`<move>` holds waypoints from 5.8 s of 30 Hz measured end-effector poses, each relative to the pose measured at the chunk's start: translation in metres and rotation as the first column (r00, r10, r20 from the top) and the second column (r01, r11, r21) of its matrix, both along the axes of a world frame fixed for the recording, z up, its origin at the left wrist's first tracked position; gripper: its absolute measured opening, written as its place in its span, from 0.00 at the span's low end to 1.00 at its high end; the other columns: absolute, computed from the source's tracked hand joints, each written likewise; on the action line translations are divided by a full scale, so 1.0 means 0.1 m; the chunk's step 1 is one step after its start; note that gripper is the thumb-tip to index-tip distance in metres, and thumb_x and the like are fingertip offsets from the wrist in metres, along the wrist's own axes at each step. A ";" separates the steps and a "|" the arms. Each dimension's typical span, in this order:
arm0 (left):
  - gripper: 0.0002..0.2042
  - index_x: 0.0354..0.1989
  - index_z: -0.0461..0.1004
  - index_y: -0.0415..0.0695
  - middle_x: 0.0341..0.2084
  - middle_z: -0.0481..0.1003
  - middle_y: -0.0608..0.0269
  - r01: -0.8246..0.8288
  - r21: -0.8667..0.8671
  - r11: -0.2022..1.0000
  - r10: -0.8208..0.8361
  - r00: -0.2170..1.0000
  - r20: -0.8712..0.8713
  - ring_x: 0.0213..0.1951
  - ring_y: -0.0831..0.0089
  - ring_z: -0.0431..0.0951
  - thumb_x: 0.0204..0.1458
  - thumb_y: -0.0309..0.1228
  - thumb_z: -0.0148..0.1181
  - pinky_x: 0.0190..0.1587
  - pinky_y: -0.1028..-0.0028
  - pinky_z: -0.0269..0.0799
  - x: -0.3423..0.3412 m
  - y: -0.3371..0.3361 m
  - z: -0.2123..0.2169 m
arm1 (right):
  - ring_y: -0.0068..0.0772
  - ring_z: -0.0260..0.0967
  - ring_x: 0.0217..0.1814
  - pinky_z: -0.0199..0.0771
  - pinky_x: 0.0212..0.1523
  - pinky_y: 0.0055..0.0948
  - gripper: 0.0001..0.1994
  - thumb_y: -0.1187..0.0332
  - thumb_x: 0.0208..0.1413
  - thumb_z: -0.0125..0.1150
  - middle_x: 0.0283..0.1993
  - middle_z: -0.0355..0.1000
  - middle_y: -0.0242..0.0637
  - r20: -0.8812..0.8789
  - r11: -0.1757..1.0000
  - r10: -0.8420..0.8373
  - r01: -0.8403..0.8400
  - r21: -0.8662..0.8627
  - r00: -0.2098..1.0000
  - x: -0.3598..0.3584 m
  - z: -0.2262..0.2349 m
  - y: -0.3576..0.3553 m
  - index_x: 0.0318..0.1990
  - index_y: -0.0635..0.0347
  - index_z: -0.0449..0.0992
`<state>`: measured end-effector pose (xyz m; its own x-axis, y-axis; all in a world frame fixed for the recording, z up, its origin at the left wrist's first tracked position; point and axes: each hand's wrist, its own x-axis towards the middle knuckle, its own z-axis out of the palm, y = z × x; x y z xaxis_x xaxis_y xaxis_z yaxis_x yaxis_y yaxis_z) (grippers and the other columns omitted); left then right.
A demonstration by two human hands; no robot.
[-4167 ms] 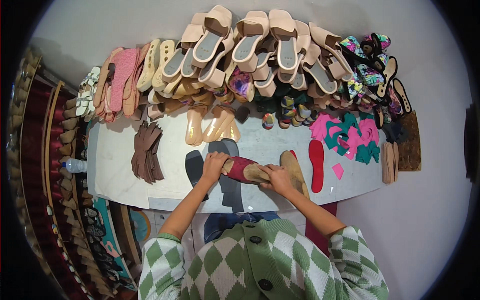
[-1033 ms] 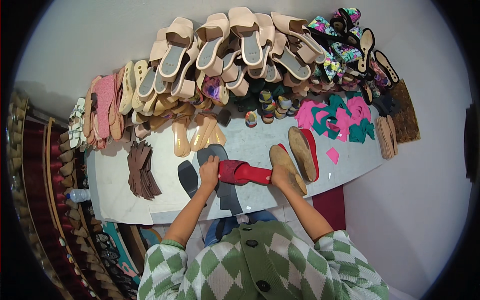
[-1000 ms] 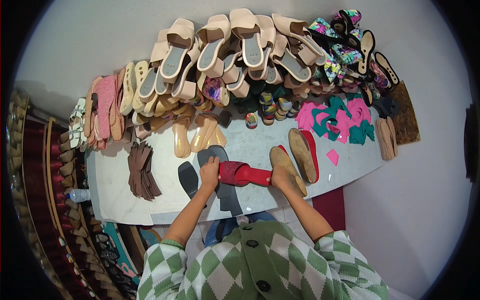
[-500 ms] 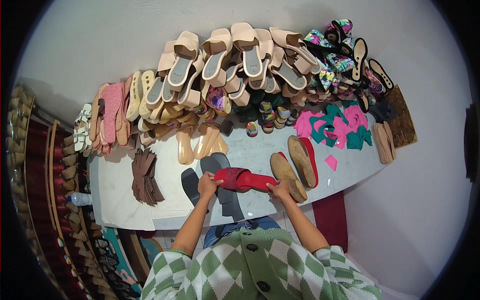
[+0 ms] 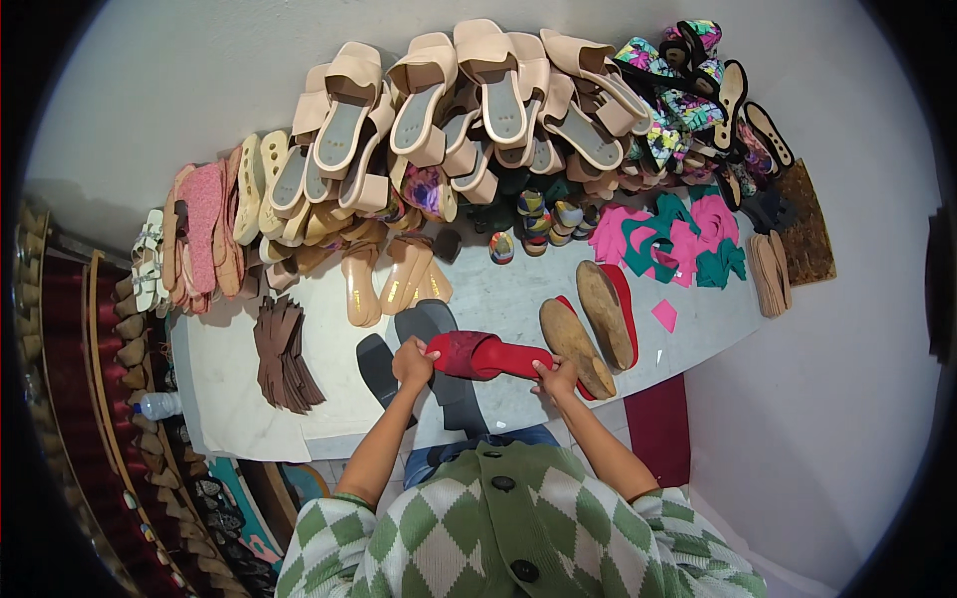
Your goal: The recorder is shown assembling the upper and sole of a sandal by placing components onto a wooden shoe last.
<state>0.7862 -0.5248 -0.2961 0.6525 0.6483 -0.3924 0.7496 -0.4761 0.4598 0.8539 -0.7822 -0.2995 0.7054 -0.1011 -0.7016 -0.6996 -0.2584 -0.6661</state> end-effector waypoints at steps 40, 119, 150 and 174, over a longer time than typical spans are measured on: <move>0.17 0.32 0.70 0.48 0.31 0.66 0.66 0.637 0.519 0.570 -0.773 0.630 0.074 0.40 0.68 0.66 0.28 0.28 0.62 0.47 0.67 0.57 0.05 -0.01 0.31 | 0.28 0.66 0.43 0.56 0.47 0.39 0.14 0.67 0.46 0.51 0.47 0.69 0.27 0.191 0.174 0.982 -0.444 -0.879 0.007 0.14 0.56 -0.10 0.42 0.42 0.75; 0.19 0.32 0.69 0.34 0.28 0.72 0.56 -0.205 -0.767 0.608 0.487 0.859 0.156 0.27 0.69 0.73 0.42 0.39 0.64 0.29 0.72 0.71 -0.53 -1.37 -0.35 | 0.28 0.63 0.38 0.66 0.23 0.24 0.33 0.55 0.44 0.65 0.43 0.65 0.42 -0.078 0.974 -0.001 0.018 0.225 0.997 -1.25 -0.24 -0.71 0.53 0.52 0.52; 0.41 0.47 0.69 0.41 0.47 0.66 0.51 0.485 0.068 0.872 -0.489 0.862 0.131 0.49 0.58 0.68 0.21 0.54 0.70 0.51 0.66 0.64 -0.34 -0.80 0.41 | 0.38 0.62 0.50 0.60 0.47 0.37 0.41 0.57 0.37 0.70 0.51 0.59 0.46 -0.090 0.993 -0.030 0.040 0.108 0.995 -1.28 -0.02 -0.75 0.54 0.59 0.49; 0.20 0.36 0.75 0.45 0.35 0.74 0.52 0.578 0.095 0.810 -0.585 0.790 0.186 0.38 0.56 0.74 0.48 0.49 0.48 0.42 0.62 0.68 -0.26 -0.48 0.09 | 0.32 0.66 0.41 0.67 0.41 0.28 0.40 0.61 0.37 0.71 0.44 0.65 0.47 0.075 0.988 0.016 -0.027 0.149 0.997 -1.26 -0.07 -0.80 0.55 0.64 0.52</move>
<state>0.7605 -0.5726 -0.2868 0.9707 0.1312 -0.2011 0.2220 -0.8095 0.5435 0.7280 -0.8623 -0.3064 0.7561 0.0172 -0.6542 -0.6429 -0.1666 -0.7476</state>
